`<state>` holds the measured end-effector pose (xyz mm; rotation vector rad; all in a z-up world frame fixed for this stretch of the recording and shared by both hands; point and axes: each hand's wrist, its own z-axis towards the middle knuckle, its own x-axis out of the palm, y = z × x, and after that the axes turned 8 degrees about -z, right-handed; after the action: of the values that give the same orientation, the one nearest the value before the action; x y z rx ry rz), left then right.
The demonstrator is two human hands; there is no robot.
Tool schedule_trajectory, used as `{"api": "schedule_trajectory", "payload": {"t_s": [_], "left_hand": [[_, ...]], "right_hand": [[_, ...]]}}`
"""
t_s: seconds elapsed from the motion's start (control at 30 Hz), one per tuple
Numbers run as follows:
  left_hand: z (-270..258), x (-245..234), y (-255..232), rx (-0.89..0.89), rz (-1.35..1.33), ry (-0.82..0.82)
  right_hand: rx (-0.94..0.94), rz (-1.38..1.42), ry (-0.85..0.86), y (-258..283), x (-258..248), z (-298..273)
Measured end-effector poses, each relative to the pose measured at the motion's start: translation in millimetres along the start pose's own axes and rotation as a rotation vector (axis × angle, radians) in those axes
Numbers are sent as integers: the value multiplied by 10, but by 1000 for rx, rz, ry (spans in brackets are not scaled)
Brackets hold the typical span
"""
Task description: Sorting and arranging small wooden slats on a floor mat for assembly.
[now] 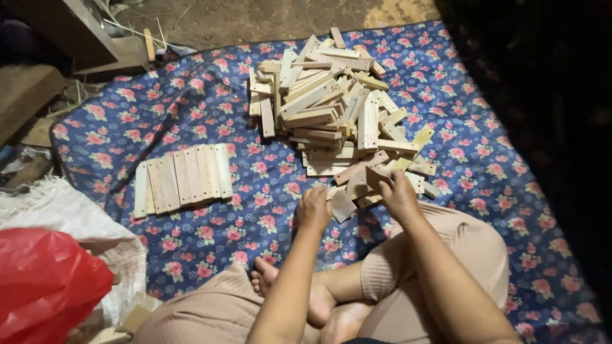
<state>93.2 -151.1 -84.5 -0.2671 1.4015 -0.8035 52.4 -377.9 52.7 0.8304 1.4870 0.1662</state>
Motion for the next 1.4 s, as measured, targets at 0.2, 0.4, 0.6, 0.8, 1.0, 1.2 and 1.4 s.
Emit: {"api": "schedule_trajectory", "payload": {"t_s": [0.2, 0.4, 0.6, 0.8, 1.0, 1.2, 1.4], "left_hand": [[-12, -330, -247, -209, -223, 47], [-297, -572, -194, -302, -369, -154], [-508, -1093, -191, -560, -528, -145], [-529, -1358, -195, -469, -549, -238], [-599, -1458, -286, -420, -480, -312], [-589, -1413, -245, -429, -446, -335], [-611, -1355, -251, -406, -445, -357]], "right_hand": [[-376, -155, 36, 584, 80, -300], [-421, -367, -46, 1, 464, 104], [-272, -353, 132, 283, -21, 225], [-273, -619, -88, 104, 397, 325], [-83, -271, -118, -302, 362, 547], [-71, 68, 303, 504, 30, -141], [-316, -225, 467, 570, 670, -326]]}}
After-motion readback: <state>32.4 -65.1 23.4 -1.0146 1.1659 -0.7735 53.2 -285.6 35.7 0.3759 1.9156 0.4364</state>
